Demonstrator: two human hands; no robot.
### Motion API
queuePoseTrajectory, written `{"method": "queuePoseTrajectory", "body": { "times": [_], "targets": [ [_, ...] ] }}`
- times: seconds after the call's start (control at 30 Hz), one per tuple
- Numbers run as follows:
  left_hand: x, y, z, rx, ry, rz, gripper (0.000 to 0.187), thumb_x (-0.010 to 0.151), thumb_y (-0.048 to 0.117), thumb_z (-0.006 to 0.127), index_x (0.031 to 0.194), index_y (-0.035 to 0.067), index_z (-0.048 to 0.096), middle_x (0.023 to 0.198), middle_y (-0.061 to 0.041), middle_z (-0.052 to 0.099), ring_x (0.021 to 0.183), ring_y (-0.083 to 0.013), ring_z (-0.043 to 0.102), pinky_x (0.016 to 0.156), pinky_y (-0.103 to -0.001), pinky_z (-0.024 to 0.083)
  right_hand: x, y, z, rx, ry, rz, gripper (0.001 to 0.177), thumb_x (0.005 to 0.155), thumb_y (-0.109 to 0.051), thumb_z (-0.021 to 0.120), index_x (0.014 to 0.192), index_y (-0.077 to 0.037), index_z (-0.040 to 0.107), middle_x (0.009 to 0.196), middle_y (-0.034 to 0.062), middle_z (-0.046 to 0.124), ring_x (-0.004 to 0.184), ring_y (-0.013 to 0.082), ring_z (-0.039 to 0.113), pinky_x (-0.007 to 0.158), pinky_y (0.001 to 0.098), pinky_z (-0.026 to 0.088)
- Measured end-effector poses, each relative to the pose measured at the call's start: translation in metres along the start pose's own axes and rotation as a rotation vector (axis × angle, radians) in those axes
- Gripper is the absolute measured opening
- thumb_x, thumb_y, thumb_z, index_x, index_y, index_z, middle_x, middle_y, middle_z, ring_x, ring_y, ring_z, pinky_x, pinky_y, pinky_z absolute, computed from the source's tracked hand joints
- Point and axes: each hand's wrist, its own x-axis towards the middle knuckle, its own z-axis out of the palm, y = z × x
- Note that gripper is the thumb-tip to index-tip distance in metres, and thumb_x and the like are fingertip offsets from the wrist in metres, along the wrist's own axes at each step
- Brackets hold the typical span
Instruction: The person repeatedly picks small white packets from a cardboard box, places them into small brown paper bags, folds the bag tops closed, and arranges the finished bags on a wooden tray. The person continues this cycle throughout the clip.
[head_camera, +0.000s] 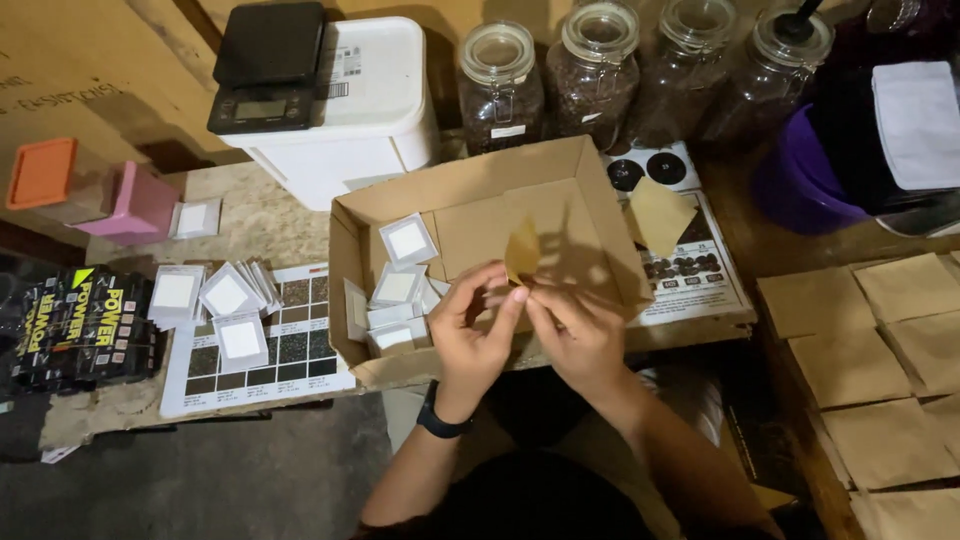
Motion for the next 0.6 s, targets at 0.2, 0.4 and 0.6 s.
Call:
{"method": "queuePoseTrajectory", "body": {
  "times": [0.2, 0.4, 0.6],
  "targets": [
    [-0.006, -0.026, -0.007, -0.194, -0.048, -0.062, 0.026, 0.086, -0.010, 0.074, 0.112, -0.010, 0.072, 0.097, -0.024, 0.075, 0.081, -0.0322, 0.078, 0.066, -0.042, 0.067, 0.008, -0.010, -0.005, 0.149, -0.012, 0.106, 0.004, 0.088, -0.003, 0.080, 0.092, -0.002, 0.080, 0.084, 0.0133, 0.080, 0.082, 0.0338, 0.078, 0.070, 0.0430, 0.064],
    [-0.005, -0.011, -0.009, -0.130, -0.098, -0.080, 0.022, 0.091, -0.004, 0.071, 0.112, -0.006, 0.075, 0.098, -0.020, 0.077, 0.091, -0.0245, 0.073, 0.070, -0.039, 0.064, 0.015, -0.010, -0.011, 0.295, -0.054, 0.217, 0.008, 0.085, -0.007, 0.084, 0.091, -0.004, 0.081, 0.088, 0.0125, 0.081, 0.084, 0.0299, 0.079, 0.071, 0.0399, 0.062],
    [-0.002, 0.014, 0.000, 0.120, -0.062, 0.141, 0.016, 0.093, -0.004, 0.067, 0.103, -0.004, 0.079, 0.095, -0.019, 0.080, 0.085, -0.0346, 0.078, 0.069, -0.043, 0.064, -0.002, 0.001, -0.011, 0.027, -0.035, 0.044, 0.015, 0.087, -0.006, 0.082, 0.101, -0.004, 0.079, 0.093, 0.0142, 0.080, 0.084, 0.0336, 0.077, 0.067, 0.0411, 0.062]
  ]
}}
